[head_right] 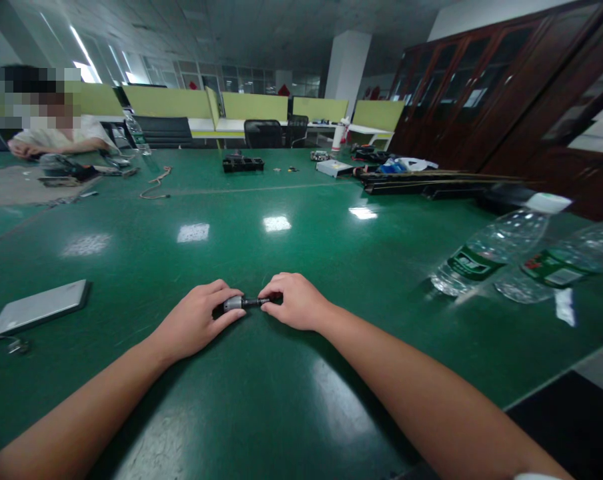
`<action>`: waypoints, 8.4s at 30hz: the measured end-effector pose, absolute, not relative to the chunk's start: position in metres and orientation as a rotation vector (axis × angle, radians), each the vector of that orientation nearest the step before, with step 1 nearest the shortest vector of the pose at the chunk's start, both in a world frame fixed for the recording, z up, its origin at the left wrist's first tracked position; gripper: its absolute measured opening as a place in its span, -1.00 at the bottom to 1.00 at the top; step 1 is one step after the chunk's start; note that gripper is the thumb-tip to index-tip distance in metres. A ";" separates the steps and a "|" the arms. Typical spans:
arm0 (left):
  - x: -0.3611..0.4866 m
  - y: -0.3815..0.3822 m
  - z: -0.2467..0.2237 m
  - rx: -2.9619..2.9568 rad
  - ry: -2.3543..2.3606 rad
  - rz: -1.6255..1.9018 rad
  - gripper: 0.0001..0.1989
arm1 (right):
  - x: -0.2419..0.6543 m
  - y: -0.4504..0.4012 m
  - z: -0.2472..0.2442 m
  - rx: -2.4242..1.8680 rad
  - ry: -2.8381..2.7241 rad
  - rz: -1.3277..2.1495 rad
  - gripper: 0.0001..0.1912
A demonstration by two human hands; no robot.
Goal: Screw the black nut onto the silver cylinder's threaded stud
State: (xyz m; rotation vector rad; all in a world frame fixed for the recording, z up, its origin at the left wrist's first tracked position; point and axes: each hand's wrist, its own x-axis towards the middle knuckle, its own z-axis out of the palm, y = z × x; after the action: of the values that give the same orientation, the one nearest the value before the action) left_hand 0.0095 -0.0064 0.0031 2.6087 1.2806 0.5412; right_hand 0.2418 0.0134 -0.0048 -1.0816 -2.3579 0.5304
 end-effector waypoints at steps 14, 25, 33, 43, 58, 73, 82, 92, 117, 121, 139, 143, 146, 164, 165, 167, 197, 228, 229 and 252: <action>0.007 -0.005 0.001 2.596 1.298 0.534 -0.72 | 0.255 0.024 -0.003 -1.384 -2.244 0.478 -0.88; 0.005 -0.004 -0.001 2.580 1.250 0.523 -0.72 | 0.249 0.017 -0.003 -1.249 -2.303 0.531 -0.85; 0.005 -0.003 -0.002 2.612 1.220 0.522 -0.69 | 0.248 0.016 0.000 -1.119 -2.368 0.571 -0.86; 0.010 -0.008 0.000 2.673 1.178 0.430 -0.69 | 0.226 0.009 -0.012 -1.023 -2.309 0.521 -0.82; 0.011 -0.006 0.001 2.644 1.173 0.459 -0.74 | 0.225 0.010 -0.013 -0.973 -2.316 0.532 -0.86; 0.011 -0.007 0.002 2.649 1.183 0.433 -0.72 | 0.229 0.008 -0.008 -1.022 -2.356 0.533 -0.87; 0.012 -0.007 0.003 2.645 1.192 0.433 -0.72 | 0.231 0.008 -0.007 -1.010 -2.363 0.542 -0.88; 0.011 -0.007 0.002 2.647 1.193 0.452 -0.71 | 0.232 0.008 -0.004 -1.038 -2.349 0.580 -0.87; 0.010 -0.007 0.002 2.636 1.206 0.470 -0.71 | 0.237 0.010 -0.003 -1.062 -2.339 0.594 -0.88; 0.010 -0.007 0.002 2.623 1.227 0.479 -0.69 | 0.238 0.010 -0.003 -1.066 -2.337 0.589 -0.88; 0.009 -0.007 0.002 2.574 1.249 0.486 -0.70 | 0.247 0.017 -0.002 -1.129 -2.344 0.600 -0.89; 0.008 -0.007 0.002 2.502 1.278 0.511 -0.70 | 0.254 0.023 -0.003 -1.309 -2.297 0.520 -0.89; 0.008 -0.008 0.003 2.469 1.292 0.527 -0.69 | 0.257 0.026 -0.003 -1.401 -2.242 0.497 -0.88; 0.007 -0.006 -0.002 2.554 1.185 0.522 -0.64 | 0.237 0.012 -0.008 -1.084 -2.331 0.563 -0.79; 0.007 -0.005 -0.002 2.569 1.174 0.523 -0.63 | 0.234 0.010 -0.009 -1.069 -2.340 0.554 -0.78; 0.007 -0.006 -0.002 2.590 1.160 0.524 -0.65 | 0.229 0.009 -0.009 -1.044 -2.343 0.540 -0.80; 0.014 -0.009 0.002 2.601 1.227 0.514 -0.72 | 0.228 0.012 -0.009 -0.954 -2.380 0.513 -0.87; 0.013 -0.008 0.003 2.621 1.223 0.485 -0.70 | 0.238 0.012 -0.007 -0.985 -2.409 0.517 -0.86; 0.013 -0.008 0.002 2.621 1.223 0.486 -0.70 | 0.238 0.012 -0.007 -0.986 -2.414 0.516 -0.86; 0.011 -0.008 0.001 2.601 1.239 0.512 -0.69 | 0.246 0.014 0.000 -1.038 -2.437 0.549 -0.87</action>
State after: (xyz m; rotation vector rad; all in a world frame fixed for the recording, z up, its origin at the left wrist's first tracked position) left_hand 0.0112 -0.0081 0.0013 2.6014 1.2389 0.5118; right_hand 0.2463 0.0136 -0.0002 -1.0381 -2.4370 0.5486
